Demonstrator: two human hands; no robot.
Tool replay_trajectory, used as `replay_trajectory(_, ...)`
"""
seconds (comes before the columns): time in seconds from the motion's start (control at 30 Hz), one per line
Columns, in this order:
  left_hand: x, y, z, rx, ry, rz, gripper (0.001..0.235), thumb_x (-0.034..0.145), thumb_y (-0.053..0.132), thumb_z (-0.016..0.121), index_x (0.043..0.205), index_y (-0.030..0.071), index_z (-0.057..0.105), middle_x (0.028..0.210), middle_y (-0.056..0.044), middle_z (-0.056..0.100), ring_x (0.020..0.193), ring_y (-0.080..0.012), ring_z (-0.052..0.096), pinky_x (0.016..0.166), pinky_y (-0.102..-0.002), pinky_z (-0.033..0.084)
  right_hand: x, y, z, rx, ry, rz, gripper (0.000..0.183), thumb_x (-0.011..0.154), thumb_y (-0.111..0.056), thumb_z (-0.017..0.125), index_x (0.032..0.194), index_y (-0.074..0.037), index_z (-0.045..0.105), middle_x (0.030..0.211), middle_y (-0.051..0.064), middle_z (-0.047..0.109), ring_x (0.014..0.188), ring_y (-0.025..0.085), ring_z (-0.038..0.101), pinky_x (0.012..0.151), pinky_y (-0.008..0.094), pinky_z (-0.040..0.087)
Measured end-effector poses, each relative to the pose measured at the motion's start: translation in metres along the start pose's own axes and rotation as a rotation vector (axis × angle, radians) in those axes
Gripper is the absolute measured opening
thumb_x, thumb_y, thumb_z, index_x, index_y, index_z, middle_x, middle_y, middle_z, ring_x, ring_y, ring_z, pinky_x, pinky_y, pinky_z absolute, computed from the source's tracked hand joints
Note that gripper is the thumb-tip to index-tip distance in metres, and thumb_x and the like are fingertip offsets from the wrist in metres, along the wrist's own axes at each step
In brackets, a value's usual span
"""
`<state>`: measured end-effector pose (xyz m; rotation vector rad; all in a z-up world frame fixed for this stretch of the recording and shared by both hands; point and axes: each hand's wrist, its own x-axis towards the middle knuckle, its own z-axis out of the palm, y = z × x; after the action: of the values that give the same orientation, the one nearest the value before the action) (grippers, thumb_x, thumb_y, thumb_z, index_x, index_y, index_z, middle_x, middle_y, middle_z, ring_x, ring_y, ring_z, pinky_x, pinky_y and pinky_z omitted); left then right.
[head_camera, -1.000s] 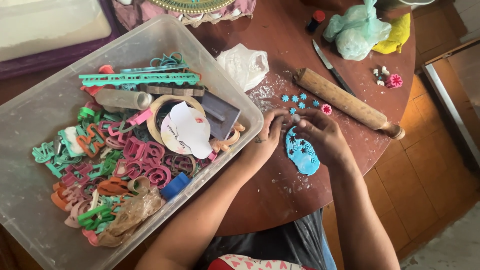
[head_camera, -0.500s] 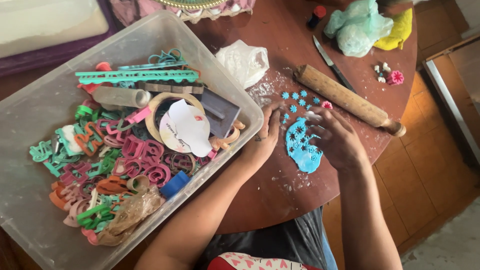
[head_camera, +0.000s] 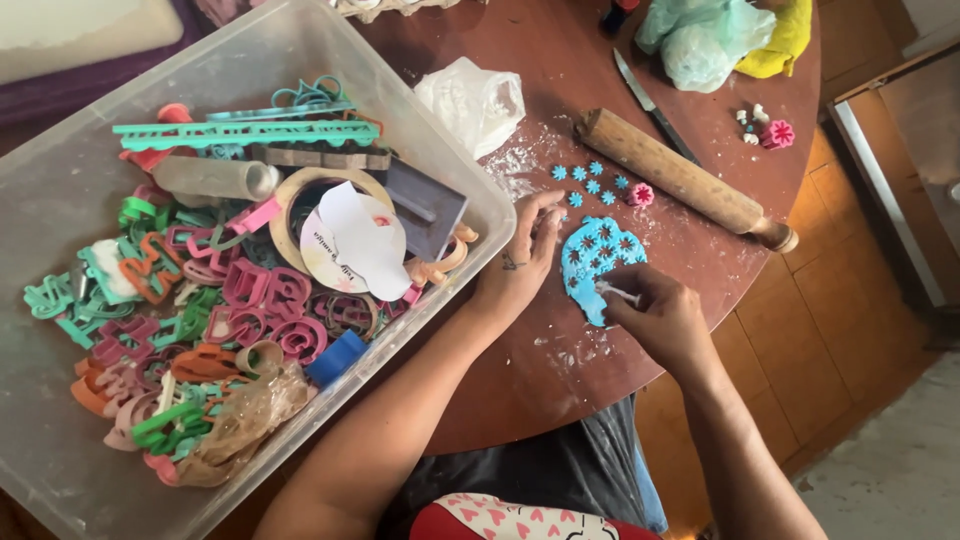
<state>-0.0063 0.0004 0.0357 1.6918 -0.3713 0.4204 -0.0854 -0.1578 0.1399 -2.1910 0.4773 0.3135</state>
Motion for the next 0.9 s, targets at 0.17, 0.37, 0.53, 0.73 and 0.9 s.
replay_trajectory(0.17, 0.003, -0.001, 0.000, -0.020, 0.012, 0.020, 0.025, 0.105, 0.013, 0.058, 0.130, 0.009, 0.063, 0.098, -0.005, 0.076, 0.085, -0.0171, 0.076, 0.067, -0.025, 0.063, 0.007, 0.007, 0.006, -0.324, 0.084, -0.279, 0.033, 0.084, -0.016, 0.077, 0.117, -0.019, 0.077, 0.089, 0.012, 0.077, 0.078, 0.025, 0.073, 0.071, 0.035, 0.062)
replay_trajectory(0.37, 0.003, -0.002, 0.001, 0.026, 0.031, 0.051, 0.026, 0.104, 0.014, 0.060, 0.130, 0.011, 0.063, 0.098, -0.003, 0.076, 0.087, -0.0166, 0.075, 0.072, -0.026, 0.063, 0.016, 0.011, 0.013, -0.407, 0.069, -0.395, 0.016, 0.088, -0.012, 0.077, 0.103, -0.014, 0.080, 0.084, 0.009, 0.075, 0.074, 0.025, 0.072, 0.067, 0.035, 0.060)
replay_trajectory(0.53, 0.002, 0.001, 0.000, 0.020, 0.022, 0.038, 0.026, 0.105, 0.014, 0.060, 0.130, 0.011, 0.063, 0.099, -0.003, 0.076, 0.088, -0.0174, 0.075, 0.072, -0.026, 0.063, 0.018, 0.017, 0.015, -0.536, 0.074, -0.481, 0.012, 0.091, -0.012, 0.074, 0.102, -0.014, 0.079, 0.084, 0.010, 0.072, 0.076, 0.028, 0.073, 0.065, 0.038, 0.061)
replay_trajectory(0.73, 0.000, 0.000, 0.003, 0.031, 0.030, 0.060, 0.027, 0.104, 0.013, 0.062, 0.131, 0.010, 0.062, 0.098, -0.004, 0.075, 0.088, -0.0182, 0.074, 0.075, -0.027, 0.063, 0.019, 0.024, 0.021, -0.691, 0.079, -0.545, 0.008, 0.095, -0.012, 0.071, 0.098, -0.014, 0.078, 0.081, 0.007, 0.067, 0.074, 0.029, 0.074, 0.065, 0.039, 0.062)
replay_trajectory(0.9, 0.001, 0.002, 0.001, 0.038, 0.040, 0.073, 0.027, 0.104, 0.013, 0.061, 0.131, 0.010, 0.062, 0.099, -0.003, 0.075, 0.089, -0.0176, 0.074, 0.077, -0.027, 0.063, 0.033, 0.043, 0.022, -0.738, 0.080, -0.533, 0.006, 0.092, -0.018, 0.072, 0.096, -0.013, 0.074, 0.080, 0.009, 0.065, 0.077, 0.034, 0.072, 0.065, 0.047, 0.061)
